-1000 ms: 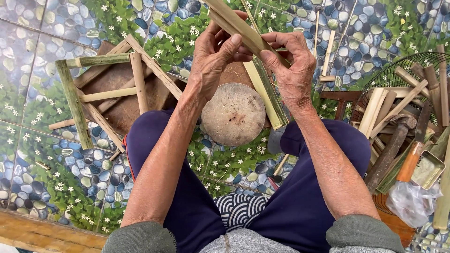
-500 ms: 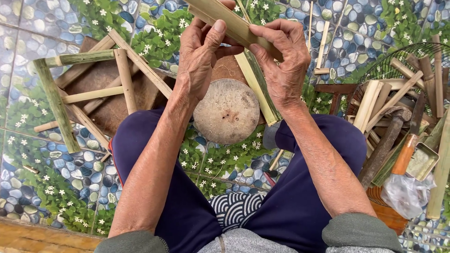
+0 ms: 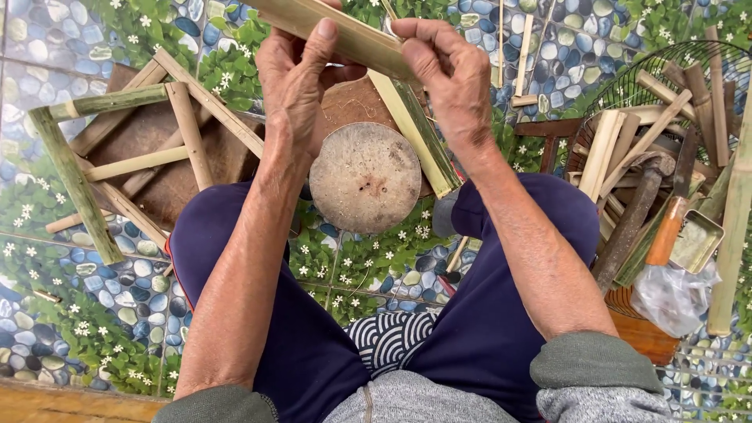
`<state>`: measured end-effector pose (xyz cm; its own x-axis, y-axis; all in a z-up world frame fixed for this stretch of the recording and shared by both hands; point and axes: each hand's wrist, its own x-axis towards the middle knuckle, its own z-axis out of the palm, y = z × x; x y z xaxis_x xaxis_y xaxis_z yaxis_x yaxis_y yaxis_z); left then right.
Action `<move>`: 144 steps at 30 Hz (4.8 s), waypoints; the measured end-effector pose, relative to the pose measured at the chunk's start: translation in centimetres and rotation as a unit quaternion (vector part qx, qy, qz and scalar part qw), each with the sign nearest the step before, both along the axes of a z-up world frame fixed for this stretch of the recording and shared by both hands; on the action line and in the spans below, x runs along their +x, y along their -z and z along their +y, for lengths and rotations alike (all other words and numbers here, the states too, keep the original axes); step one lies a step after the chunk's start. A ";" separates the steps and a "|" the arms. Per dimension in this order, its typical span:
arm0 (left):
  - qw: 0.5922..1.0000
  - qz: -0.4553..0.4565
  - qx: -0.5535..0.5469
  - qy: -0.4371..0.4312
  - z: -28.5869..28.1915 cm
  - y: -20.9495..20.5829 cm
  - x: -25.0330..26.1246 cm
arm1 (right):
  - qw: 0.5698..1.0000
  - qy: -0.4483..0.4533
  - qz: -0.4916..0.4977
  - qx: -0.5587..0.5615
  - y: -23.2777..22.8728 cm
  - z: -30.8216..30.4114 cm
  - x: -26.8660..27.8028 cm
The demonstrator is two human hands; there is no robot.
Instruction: Assembling a bamboo frame by fitting thin strips into slots and tapping them into place with a wooden block.
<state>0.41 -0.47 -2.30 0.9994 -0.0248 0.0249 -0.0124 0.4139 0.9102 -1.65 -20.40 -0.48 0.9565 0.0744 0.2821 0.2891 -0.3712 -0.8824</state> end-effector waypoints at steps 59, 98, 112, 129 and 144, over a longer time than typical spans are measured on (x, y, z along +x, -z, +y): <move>0.949 0.129 -0.146 -0.248 3.0 0.4 1.6 | 0.963 -0.024 0.105 0.247 -0.1 0.4 0.3; 0.968 0.078 -0.079 -0.227 2.9 1.7 1.4 | 0.969 -0.033 0.099 0.224 0.5 0.2 0.0; 0.963 0.099 -0.086 -0.237 2.9 1.8 1.4 | 0.971 -0.037 0.115 0.207 0.6 0.4 0.1; 0.964 0.107 -0.081 -0.229 2.8 2.3 1.7 | 0.971 -0.021 0.126 0.201 1.0 0.5 0.3; 0.723 -0.137 0.650 -0.191 0.1 3.4 1.0 | 0.955 0.029 0.171 0.241 1.0 -0.1 0.5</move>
<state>1.42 -0.41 -5.68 0.9017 0.0712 0.4265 -0.1531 -0.8699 0.4689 -1.12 -20.51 -1.50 0.9974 -0.0415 -0.0587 -0.0546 0.0951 -0.9940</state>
